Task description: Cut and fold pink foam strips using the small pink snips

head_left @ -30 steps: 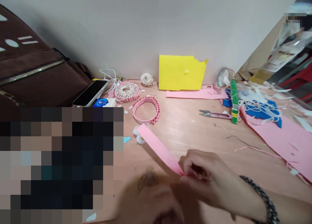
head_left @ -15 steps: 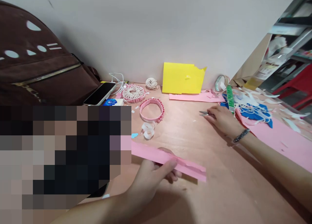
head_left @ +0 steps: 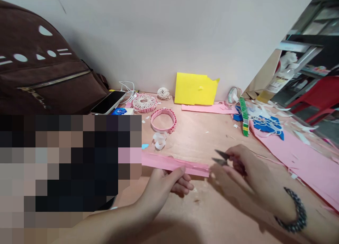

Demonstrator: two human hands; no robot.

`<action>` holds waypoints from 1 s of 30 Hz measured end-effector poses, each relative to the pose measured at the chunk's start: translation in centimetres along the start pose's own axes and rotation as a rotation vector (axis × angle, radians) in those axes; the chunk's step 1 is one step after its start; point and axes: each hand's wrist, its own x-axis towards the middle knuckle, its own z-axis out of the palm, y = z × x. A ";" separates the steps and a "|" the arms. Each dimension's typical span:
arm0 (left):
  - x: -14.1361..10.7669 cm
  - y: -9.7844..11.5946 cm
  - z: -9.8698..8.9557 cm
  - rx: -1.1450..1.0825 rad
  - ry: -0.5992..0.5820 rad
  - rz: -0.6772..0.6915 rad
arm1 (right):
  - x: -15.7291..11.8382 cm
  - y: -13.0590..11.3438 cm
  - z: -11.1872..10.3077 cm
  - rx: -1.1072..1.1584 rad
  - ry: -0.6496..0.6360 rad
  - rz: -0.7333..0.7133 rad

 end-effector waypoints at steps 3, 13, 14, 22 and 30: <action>-0.1 -0.1 -0.1 0.013 -0.016 0.016 | -1.2 -2.1 0.7 0.068 -0.038 -0.171; -0.3 -0.4 0.0 0.023 -0.136 0.043 | -1.6 -1.6 3.3 0.124 -0.063 -0.184; -0.3 -0.4 0.0 0.017 -0.148 0.041 | -1.6 -1.5 3.4 0.121 -0.059 -0.189; -0.4 -0.1 -0.1 -0.004 -0.281 0.044 | -1.4 -1.9 3.3 0.045 0.067 -0.254; -0.6 0.1 -0.1 0.094 -0.350 0.149 | -1.5 -1.5 3.7 0.064 0.075 -0.281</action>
